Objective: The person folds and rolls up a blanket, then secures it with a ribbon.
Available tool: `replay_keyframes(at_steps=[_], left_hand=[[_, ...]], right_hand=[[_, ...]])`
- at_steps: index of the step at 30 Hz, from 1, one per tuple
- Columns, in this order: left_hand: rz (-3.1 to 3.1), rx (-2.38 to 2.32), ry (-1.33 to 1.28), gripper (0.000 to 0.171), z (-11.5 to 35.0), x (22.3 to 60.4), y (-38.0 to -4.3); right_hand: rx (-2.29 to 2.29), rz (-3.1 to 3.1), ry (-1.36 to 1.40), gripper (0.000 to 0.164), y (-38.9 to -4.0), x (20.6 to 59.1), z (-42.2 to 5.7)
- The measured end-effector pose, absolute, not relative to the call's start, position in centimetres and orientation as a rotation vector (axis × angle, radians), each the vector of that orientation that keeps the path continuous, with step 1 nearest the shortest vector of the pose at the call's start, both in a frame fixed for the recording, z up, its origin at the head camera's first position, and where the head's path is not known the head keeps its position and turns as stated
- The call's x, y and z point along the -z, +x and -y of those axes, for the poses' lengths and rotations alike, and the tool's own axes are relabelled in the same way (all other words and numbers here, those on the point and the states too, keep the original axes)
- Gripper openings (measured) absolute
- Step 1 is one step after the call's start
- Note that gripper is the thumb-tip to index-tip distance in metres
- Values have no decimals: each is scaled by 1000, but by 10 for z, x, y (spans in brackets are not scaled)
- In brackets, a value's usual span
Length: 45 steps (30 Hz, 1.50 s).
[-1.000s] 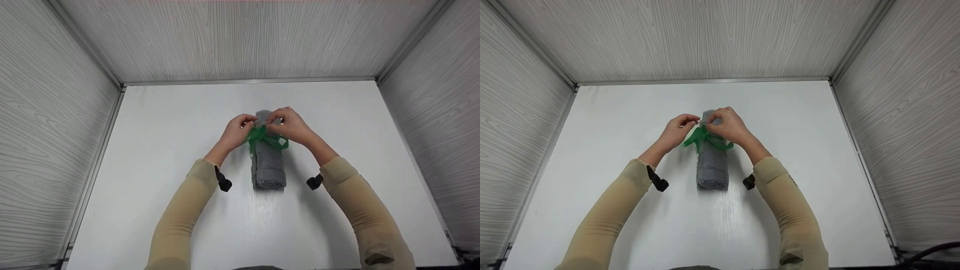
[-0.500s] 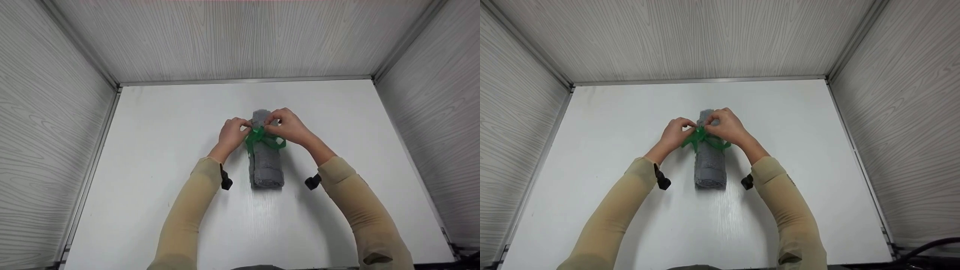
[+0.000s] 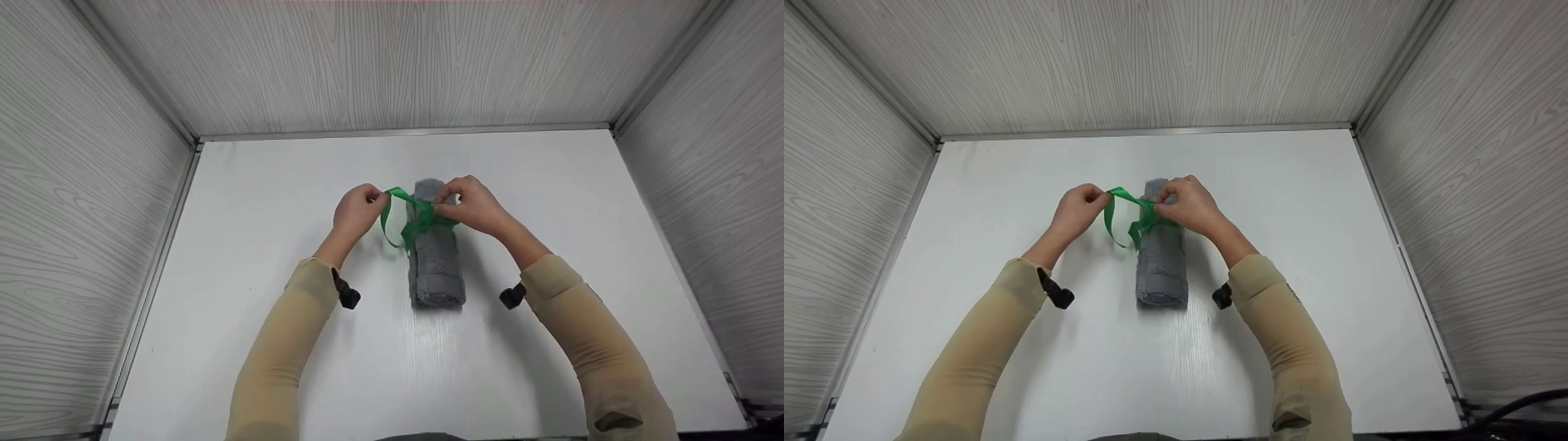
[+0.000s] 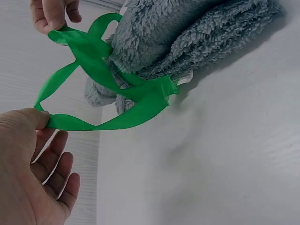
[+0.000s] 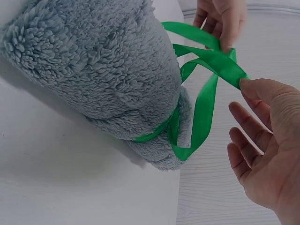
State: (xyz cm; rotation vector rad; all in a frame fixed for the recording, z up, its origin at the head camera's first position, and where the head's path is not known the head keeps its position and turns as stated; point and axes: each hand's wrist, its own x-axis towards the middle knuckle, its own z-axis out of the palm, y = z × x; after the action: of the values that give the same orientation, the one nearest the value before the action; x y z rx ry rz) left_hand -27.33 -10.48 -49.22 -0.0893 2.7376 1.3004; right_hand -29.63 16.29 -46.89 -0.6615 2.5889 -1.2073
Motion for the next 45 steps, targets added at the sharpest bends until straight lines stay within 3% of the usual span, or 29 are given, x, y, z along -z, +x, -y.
replay_keyframes(at_steps=[16, 24, 32, 37, 45], left_hand=[[-2403, -1305, 16, 29, 139, 457, -237], [-1841, -1596, 96, 24, 112, 454, -225], [-1232, -1909, -120, 16, 64, 465, -215], [-1355, -1879, -171, 16, 40, 477, -212], [-1774, -1604, 23, 27, 30, 489, -213]], right_hand=[[1149, -2668, -521, 16, -302, 469, -169], [1160, -2617, -490, 18, -306, 469, -175], [1195, -2570, -504, 18, -303, 467, -178], [1201, -2557, -506, 18, -303, 468, -180], [1191, -2551, -475, 20, -301, 468, -183]])
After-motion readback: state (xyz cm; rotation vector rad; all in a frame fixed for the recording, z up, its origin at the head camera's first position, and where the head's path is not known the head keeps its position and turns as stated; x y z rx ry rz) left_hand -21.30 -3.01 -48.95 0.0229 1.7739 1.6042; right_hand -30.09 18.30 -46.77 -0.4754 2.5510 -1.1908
